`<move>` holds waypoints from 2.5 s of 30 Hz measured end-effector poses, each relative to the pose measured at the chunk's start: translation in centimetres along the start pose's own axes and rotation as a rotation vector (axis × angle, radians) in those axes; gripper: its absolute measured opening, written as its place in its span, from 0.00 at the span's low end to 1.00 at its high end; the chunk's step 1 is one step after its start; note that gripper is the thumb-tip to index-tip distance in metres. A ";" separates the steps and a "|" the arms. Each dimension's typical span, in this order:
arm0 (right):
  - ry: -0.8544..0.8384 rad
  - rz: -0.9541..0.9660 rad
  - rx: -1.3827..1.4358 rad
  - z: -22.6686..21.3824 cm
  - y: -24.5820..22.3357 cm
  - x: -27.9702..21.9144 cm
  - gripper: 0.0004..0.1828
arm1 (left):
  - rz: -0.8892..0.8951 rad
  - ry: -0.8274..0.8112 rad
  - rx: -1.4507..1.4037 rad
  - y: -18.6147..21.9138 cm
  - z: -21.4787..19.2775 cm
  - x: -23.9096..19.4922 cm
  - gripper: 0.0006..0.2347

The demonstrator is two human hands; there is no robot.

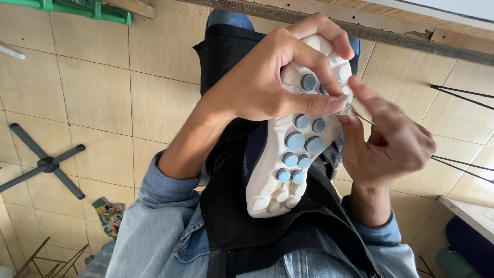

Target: The person cleans the sole of a blue sneaker using a cotton swab and a liquid from a bottle. They repeatedly rub the circular treads on the sole, occasionally dipping the swab into the liquid to reapply it.

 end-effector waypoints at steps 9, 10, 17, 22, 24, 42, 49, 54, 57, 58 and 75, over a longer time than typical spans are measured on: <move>-0.240 -0.067 0.511 -2.3 3.7 -0.6 0.11 | 0.053 0.291 -0.111 -3.0 0.9 -2.1 0.09; -0.372 -0.045 0.579 -2.3 2.4 -0.7 0.19 | 0.066 0.373 -0.184 -3.1 0.7 -2.6 0.12; -0.580 -0.304 0.025 -3.4 -6.0 0.4 0.21 | 0.080 0.499 -0.326 -4.3 1.5 -3.4 0.18; -0.616 -0.494 -0.032 -3.5 -7.2 1.4 0.12 | 0.089 0.497 -0.196 -1.8 2.2 -2.9 0.18; -0.594 -0.497 0.045 -3.5 -7.2 1.0 0.15 | 0.083 0.499 -0.173 -1.1 2.5 -2.9 0.18; -0.582 -0.623 0.062 -3.3 -6.7 1.5 0.06 | 0.033 0.504 -0.091 -0.7 3.1 -2.3 0.18; -0.501 -0.569 0.063 -4.0 -5.6 -1.0 0.07 | 0.037 0.499 -0.162 -1.6 3.3 -2.7 0.17; -0.364 -0.397 0.121 -5.7 -3.6 -0.7 0.05 | 0.049 0.555 -0.100 0.3 2.6 -3.2 0.17; -0.486 -0.421 0.058 -5.2 -4.0 -2.5 0.10 | 0.047 0.564 -0.099 -0.7 2.4 -3.1 0.18; -0.482 -0.501 -0.002 -4.8 -4.9 -2.5 0.08 | 0.031 0.582 -0.094 -0.7 2.3 -3.2 0.18; -0.540 -0.485 -0.101 -5.1 -6.0 -2.7 0.13 | -0.044 0.591 -0.061 -2.0 2.3 -3.2 0.19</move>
Point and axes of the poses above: each hand's wrist, its own x-axis towards the middle knuckle, its own z-axis out of the palm, y = z × x, the point moved 5 cm from there along x, towards the middle knuckle, and after that the axes turned 3 degrees about -x, right-handed, at the moved point
